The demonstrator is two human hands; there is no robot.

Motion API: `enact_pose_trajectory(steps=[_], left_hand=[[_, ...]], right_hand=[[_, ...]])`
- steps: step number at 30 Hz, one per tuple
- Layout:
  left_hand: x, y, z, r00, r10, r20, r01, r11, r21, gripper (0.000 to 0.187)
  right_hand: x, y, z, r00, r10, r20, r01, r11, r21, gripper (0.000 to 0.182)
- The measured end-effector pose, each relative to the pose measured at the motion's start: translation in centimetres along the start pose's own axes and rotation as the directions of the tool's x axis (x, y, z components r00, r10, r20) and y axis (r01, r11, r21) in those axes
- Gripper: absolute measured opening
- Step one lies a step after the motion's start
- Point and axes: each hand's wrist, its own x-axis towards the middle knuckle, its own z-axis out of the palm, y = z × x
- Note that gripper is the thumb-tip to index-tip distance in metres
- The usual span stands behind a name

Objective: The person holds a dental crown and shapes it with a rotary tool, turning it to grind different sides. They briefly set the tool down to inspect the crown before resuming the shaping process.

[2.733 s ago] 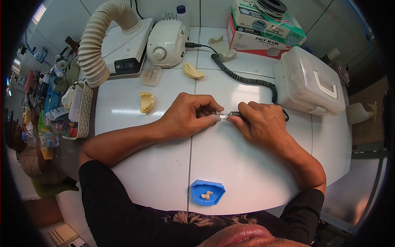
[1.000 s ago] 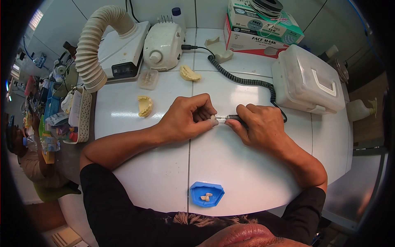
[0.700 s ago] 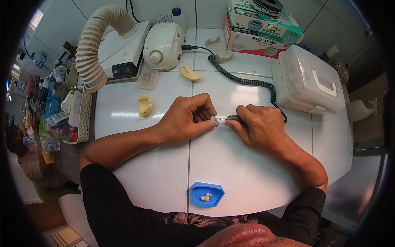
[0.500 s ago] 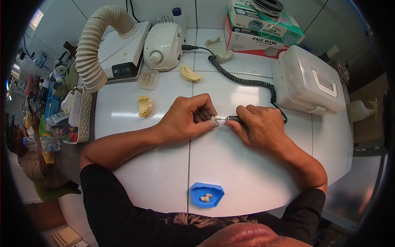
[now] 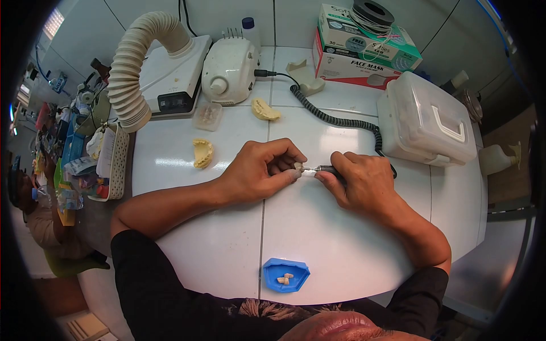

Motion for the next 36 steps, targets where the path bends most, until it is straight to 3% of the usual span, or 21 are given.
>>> enact_pose_trajectory(steps=[16, 36], left_hand=[[-0.01, -0.38, 0.31, 0.999, 0.019, -0.048, -0.020, 1.000, -0.018, 0.021], [-0.01, -0.35, 0.23, 0.997, -0.067, -0.025, 0.066, 0.997, -0.047, 0.022]], right_hand=[[0.05, -0.16, 0.14, 1.000, -0.004, -0.007, 0.003, 1.000, -0.015, 0.046], [0.11, -0.37, 0.29, 1.000, -0.018, -0.010, 0.017, 0.999, -0.039, 0.047]])
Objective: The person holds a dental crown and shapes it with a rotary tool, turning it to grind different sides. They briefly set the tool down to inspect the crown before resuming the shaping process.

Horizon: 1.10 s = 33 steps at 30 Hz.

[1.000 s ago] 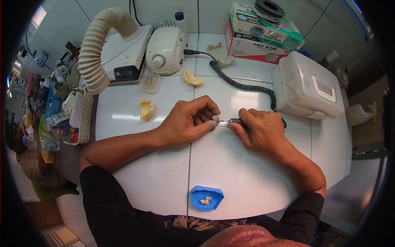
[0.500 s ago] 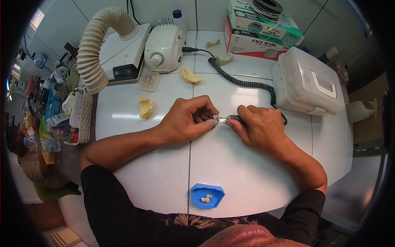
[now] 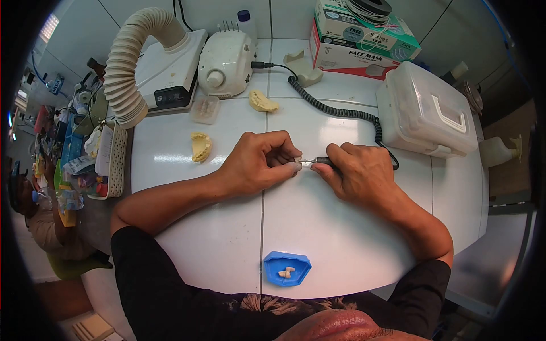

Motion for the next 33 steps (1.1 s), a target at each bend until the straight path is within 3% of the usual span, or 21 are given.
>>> enact_pose_trajectory(steps=[33], left_hand=[[0.03, -0.03, -0.10, 0.999, -0.042, 0.022, 0.042, 0.999, -0.003, 0.018]], right_hand=[[-0.10, 0.08, 0.02, 1.000, -0.004, -0.022, 0.004, 1.000, -0.011, 0.046]])
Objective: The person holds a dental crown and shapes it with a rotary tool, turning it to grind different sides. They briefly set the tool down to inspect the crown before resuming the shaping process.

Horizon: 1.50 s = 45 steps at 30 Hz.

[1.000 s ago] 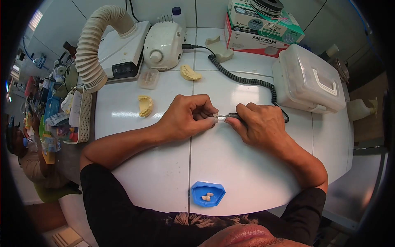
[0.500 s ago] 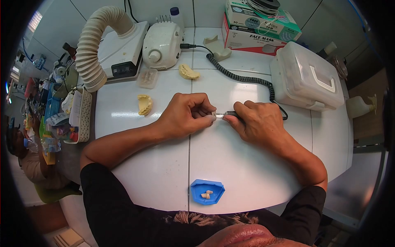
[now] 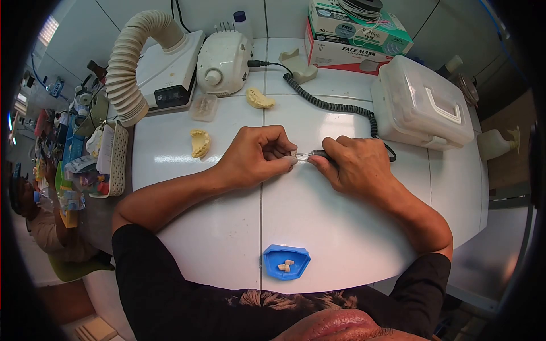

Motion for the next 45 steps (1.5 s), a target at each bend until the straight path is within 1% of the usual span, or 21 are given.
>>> enact_pose_trajectory(steps=[13, 16, 19, 28, 31, 37, 40, 41, 43, 45], left_hand=[[0.1, -0.1, 0.1, 1.000, -0.002, 0.003, 0.001, 1.000, 0.019, 0.019], [0.1, -0.1, 0.1, 1.000, 0.030, -0.004, -0.030, 1.000, 0.008, 0.018], [0.0, 0.2, 0.1, 1.000, 0.011, -0.002, -0.011, 0.999, 0.034, 0.018], [0.0, 0.1, 0.0, 1.000, 0.023, 0.003, -0.023, 0.999, 0.045, 0.020], [0.1, -0.3, 0.2, 0.999, 0.032, -0.002, -0.032, 0.999, -0.006, 0.020], [0.1, 0.1, 0.0, 1.000, 0.016, 0.012, -0.017, 0.999, 0.051, 0.020], [0.1, -0.1, 0.0, 0.999, 0.022, 0.035, -0.022, 1.000, 0.021, 0.020], [0.1, -0.2, 0.0, 0.999, 0.038, 0.033, -0.037, 0.999, -0.029, 0.020], [0.1, -0.5, -0.1, 0.997, 0.063, 0.036, -0.059, 0.991, -0.117, 0.019], [0.2, -0.6, -0.2, 0.997, 0.059, 0.040, -0.054, 0.990, -0.132, 0.018]], right_hand=[[0.0, -0.1, 0.1, 1.000, 0.003, 0.004, -0.003, 1.000, -0.002, 0.047], [0.0, -0.2, 0.0, 1.000, 0.001, -0.003, -0.001, 1.000, 0.002, 0.047], [0.0, -0.1, 0.0, 1.000, 0.004, 0.009, -0.005, 1.000, 0.008, 0.047], [-0.1, 0.0, -0.1, 1.000, 0.006, 0.017, -0.006, 1.000, 0.015, 0.047], [0.1, 0.1, 0.0, 1.000, 0.006, 0.019, -0.007, 1.000, 0.021, 0.046], [0.1, -0.1, -0.1, 1.000, -0.001, 0.021, 0.001, 1.000, 0.008, 0.047], [0.0, 0.1, -0.2, 1.000, 0.001, 0.025, -0.002, 0.999, 0.032, 0.048], [0.0, 0.3, -0.2, 1.000, 0.004, 0.021, -0.005, 0.999, 0.045, 0.048], [-0.3, 0.8, -0.1, 0.999, 0.033, -0.004, -0.032, 0.998, 0.049, 0.048], [-0.7, 1.4, -0.2, 0.997, 0.076, -0.020, -0.075, 0.996, 0.040, 0.046]])
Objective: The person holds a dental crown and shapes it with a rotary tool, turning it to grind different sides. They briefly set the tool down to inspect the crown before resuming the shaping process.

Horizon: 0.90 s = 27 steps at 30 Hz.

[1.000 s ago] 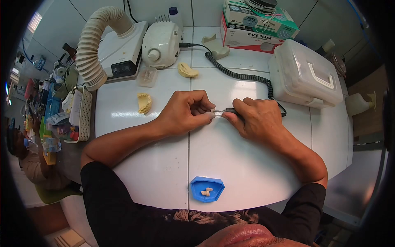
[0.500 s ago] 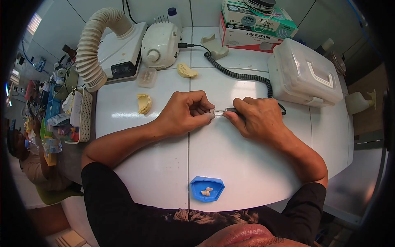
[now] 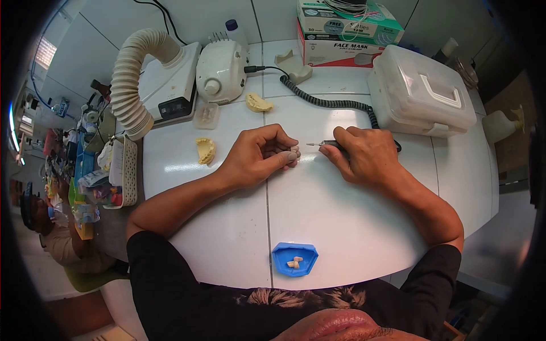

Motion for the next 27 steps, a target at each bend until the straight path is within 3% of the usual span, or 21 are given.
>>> enact_pose_trajectory(steps=[3, 8, 11, 14, 17, 23, 27], left_hand=[[0.0, 0.1, 0.1, 0.999, -0.034, -0.007, 0.034, 0.999, -0.038, 0.018], [0.0, 0.1, 0.0, 0.998, -0.057, -0.032, 0.056, 0.998, -0.040, 0.019], [0.0, -0.1, 0.0, 0.998, -0.050, -0.038, 0.049, 0.998, -0.045, 0.020], [0.1, -0.2, -0.1, 0.998, -0.053, -0.047, 0.051, 0.998, -0.040, 0.019], [0.0, -0.1, -0.1, 0.997, -0.062, -0.052, 0.060, 0.998, -0.032, 0.019], [0.1, -0.4, -0.2, 0.998, -0.048, -0.043, 0.047, 0.998, -0.036, 0.020], [0.0, -0.3, -0.1, 0.998, -0.044, -0.051, 0.042, 0.998, -0.037, 0.021]], right_hand=[[-0.1, 0.5, 0.2, 0.998, 0.050, -0.048, -0.053, 0.996, -0.068, 0.044], [-0.6, 0.2, 0.4, 0.997, -0.012, -0.070, -0.002, 0.982, -0.186, 0.032], [-0.6, 0.8, 0.6, 0.986, -0.105, -0.130, 0.086, 0.985, -0.148, 0.033], [-0.5, 0.9, 0.7, 0.983, -0.096, -0.158, 0.077, 0.990, -0.119, 0.032], [-0.3, 0.8, 0.4, 0.997, -0.040, -0.063, 0.030, 0.988, -0.153, 0.032], [-0.3, 1.1, 0.8, 0.982, -0.088, -0.166, 0.067, 0.990, -0.125, 0.031], [-0.3, 0.9, 0.6, 0.990, -0.071, -0.122, 0.052, 0.987, -0.151, 0.032]])
